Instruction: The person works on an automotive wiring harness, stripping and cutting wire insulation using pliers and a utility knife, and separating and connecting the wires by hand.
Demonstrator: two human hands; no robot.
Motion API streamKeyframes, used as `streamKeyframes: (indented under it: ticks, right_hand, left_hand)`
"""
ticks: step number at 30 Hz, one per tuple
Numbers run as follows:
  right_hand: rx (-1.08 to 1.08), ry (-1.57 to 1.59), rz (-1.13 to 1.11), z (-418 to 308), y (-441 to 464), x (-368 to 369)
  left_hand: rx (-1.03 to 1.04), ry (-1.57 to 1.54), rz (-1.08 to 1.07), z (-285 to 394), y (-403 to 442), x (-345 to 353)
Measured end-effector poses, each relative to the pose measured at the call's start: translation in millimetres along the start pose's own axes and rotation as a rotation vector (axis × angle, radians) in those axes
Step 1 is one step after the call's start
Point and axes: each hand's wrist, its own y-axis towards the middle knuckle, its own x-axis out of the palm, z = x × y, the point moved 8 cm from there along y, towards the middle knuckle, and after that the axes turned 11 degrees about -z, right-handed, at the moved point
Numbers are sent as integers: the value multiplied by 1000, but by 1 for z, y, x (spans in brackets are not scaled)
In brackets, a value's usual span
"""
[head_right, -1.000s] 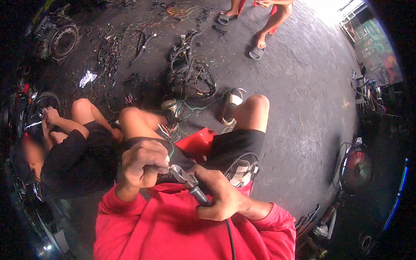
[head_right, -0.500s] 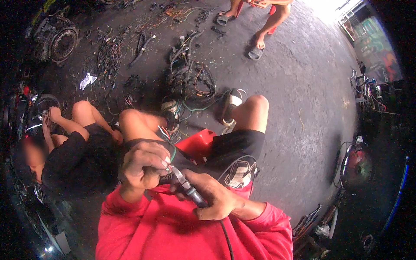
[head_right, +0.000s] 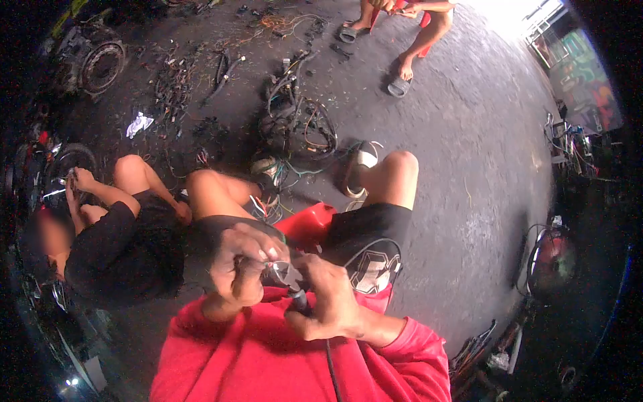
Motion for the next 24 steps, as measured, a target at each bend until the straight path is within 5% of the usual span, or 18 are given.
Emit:
streamKeyframes:
  ticks: [3, 6, 12, 15, 18, 24]
  right_hand:
    - [-118, -365, 118, -11, 2, -11]
    - [-185, -490, 141, -9, 4, -18]
    - [-281, -779, 175, -14, 13, -29]
    - [-298, -826, 163, -16, 15, -32]
    - [-342, -900, 186, -20, 17, -34]
    - [-416, -1028, 250, -25, 18, -37]
  left_hand:
    - [-38, -43, -43, -1, -1, 3]
    - [-247, -531, -3, -14, -4, 11]
    - [-544, -682, -27, -26, -4, 12]
    - [-343, -284, -156, -14, 5, 6]
    - [-361, -205, -207, -11, 9, 2]
    - [-480, -589, -39, -28, 0, 6]
